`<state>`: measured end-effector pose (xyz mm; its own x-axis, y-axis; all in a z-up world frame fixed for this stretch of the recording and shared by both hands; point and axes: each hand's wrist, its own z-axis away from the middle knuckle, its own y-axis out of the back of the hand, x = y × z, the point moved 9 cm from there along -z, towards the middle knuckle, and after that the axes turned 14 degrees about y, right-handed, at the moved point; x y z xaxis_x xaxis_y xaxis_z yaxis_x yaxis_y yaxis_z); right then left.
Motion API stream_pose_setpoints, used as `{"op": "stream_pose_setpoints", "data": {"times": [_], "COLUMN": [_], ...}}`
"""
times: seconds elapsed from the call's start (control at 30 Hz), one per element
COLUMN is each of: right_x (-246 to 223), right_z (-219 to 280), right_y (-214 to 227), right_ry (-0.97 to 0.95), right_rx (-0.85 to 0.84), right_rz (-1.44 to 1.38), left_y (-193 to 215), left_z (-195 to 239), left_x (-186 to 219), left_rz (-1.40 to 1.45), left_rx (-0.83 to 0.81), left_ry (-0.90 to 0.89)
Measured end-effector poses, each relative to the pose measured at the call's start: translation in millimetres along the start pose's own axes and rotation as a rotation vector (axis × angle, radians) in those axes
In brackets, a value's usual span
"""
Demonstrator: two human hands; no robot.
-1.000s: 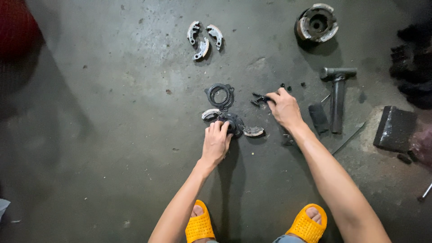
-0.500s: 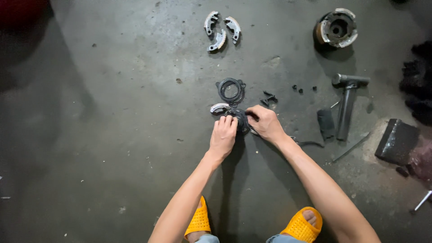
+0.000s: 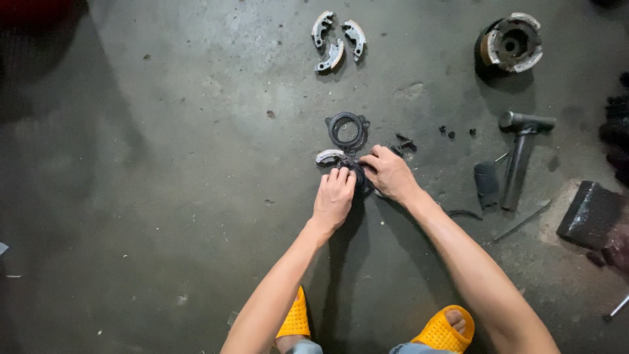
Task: The person kneels on the workshop floor assembling a motorcycle clutch assembly. They hold the clutch hub, fit brake shoe segments around it, use pliers to hook springs onto the shoes, and use a screwdriver to adjust and seat components, working piece by piece on the parts laid out on the floor.
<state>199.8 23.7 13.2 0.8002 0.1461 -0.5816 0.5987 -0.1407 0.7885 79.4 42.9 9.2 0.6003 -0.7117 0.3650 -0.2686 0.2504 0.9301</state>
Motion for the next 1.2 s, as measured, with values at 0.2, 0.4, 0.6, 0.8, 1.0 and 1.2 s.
{"op": "stream_pose_setpoints", "data": {"times": [0.2, 0.4, 0.6, 0.8, 1.0, 1.2], "right_x": [-11.5, -44.1, 5.1, 57.4, 77.8, 93.4], "right_z": [10.7, 31.9, 75.7, 103.8, 78.5, 69.6], "right_y": [37.0, 53.0, 105.6, 100.5, 75.6, 53.1], "right_ry": [-0.281, -0.007, -0.226, -0.454, -0.397, -0.449], "right_rx": [0.013, -0.205, 0.425, 0.456, 0.245, 0.199], "right_rz": [-0.107, 0.399, 0.242, 0.084, 0.106, 0.147], "left_y": [2.3, 17.5, -22.1, -18.8, -1.5, 18.5], "left_z": [-1.7, 3.5, 7.2, -19.9, -43.8, -37.8], "left_x": [-0.2, 8.9, 0.1, 20.7, 7.2, 4.8], "left_rz": [0.033, 0.022, -0.102, -0.269, 0.003, 0.127], "left_rx": [-0.02, -0.072, -0.171, 0.033, -0.28, -0.019], "left_ry": [0.01, -0.031, -0.022, -0.335, 0.143, 0.151]}}
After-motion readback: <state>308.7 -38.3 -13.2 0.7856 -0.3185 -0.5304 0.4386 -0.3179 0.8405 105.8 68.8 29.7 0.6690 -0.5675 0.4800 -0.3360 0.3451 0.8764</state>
